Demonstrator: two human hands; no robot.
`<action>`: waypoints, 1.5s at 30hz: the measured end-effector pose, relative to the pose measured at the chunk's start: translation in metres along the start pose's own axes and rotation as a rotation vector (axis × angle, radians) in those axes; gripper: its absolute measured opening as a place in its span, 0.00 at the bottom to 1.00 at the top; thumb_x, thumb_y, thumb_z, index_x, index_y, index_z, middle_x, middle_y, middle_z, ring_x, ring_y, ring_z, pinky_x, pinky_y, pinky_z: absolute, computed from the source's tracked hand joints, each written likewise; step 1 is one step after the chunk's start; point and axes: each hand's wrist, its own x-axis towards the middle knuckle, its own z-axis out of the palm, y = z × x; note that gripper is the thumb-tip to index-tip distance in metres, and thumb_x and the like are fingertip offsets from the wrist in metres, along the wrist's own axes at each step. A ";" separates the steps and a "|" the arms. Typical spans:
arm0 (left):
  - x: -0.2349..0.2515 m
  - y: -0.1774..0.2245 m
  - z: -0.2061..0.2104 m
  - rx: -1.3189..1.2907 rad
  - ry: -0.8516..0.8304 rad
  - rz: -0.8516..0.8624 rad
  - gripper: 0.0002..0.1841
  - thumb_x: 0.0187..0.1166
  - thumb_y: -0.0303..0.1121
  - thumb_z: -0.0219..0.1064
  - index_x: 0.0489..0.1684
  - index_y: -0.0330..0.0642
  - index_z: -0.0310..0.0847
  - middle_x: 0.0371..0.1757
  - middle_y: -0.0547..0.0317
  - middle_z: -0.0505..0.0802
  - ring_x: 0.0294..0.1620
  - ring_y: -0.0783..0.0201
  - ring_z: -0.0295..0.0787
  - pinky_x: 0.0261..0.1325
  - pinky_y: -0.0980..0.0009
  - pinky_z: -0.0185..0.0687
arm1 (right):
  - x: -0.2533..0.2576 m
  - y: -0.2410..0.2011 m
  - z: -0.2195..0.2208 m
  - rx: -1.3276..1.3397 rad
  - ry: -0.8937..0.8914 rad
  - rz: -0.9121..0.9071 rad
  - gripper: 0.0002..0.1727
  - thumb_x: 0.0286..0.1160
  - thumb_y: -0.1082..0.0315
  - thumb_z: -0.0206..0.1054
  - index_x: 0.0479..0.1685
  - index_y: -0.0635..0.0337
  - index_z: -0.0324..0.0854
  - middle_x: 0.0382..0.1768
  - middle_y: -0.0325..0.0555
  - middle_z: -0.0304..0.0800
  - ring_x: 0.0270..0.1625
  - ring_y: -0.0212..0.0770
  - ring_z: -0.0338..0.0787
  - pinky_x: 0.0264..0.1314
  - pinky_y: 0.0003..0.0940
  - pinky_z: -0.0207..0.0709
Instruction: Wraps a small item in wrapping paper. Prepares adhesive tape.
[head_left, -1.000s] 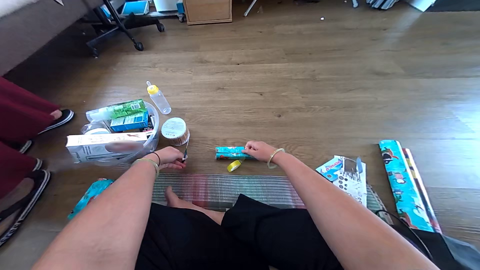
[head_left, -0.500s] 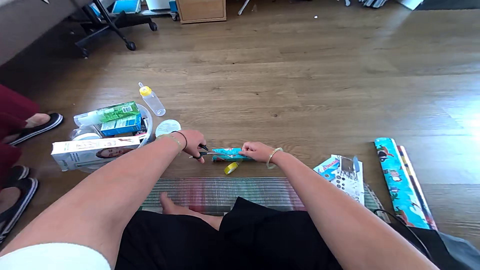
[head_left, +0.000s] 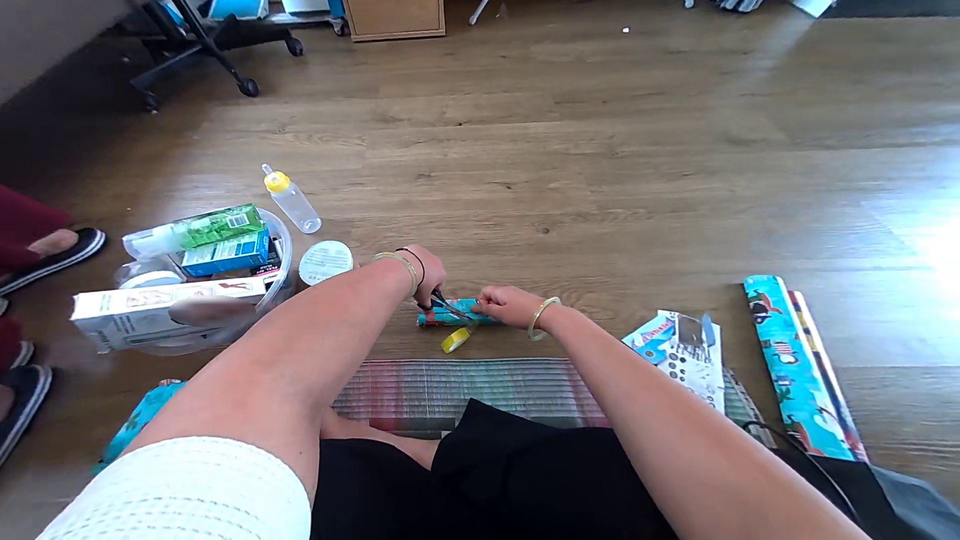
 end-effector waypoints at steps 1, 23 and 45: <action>0.001 0.001 0.000 0.005 0.003 0.010 0.21 0.75 0.50 0.77 0.59 0.48 0.91 0.58 0.47 0.93 0.64 0.43 0.89 0.61 0.36 0.81 | 0.000 0.000 0.000 -0.004 -0.001 0.000 0.17 0.94 0.61 0.52 0.54 0.67 0.80 0.42 0.57 0.84 0.46 0.50 0.84 0.55 0.51 0.76; 0.008 0.015 0.004 0.044 0.033 0.029 0.14 0.76 0.43 0.76 0.45 0.40 0.92 0.52 0.46 0.94 0.59 0.43 0.90 0.56 0.37 0.82 | 0.002 0.000 0.001 -0.034 0.009 -0.002 0.16 0.94 0.61 0.52 0.51 0.67 0.79 0.40 0.57 0.83 0.46 0.52 0.84 0.53 0.53 0.76; -0.068 -0.028 0.175 -0.569 -0.147 -0.641 0.43 0.74 0.52 0.74 0.82 0.27 0.69 0.91 0.34 0.61 0.86 0.32 0.64 0.80 0.35 0.68 | -0.001 -0.005 0.002 -0.018 -0.002 0.034 0.18 0.95 0.60 0.51 0.56 0.68 0.79 0.41 0.58 0.83 0.45 0.51 0.84 0.53 0.50 0.75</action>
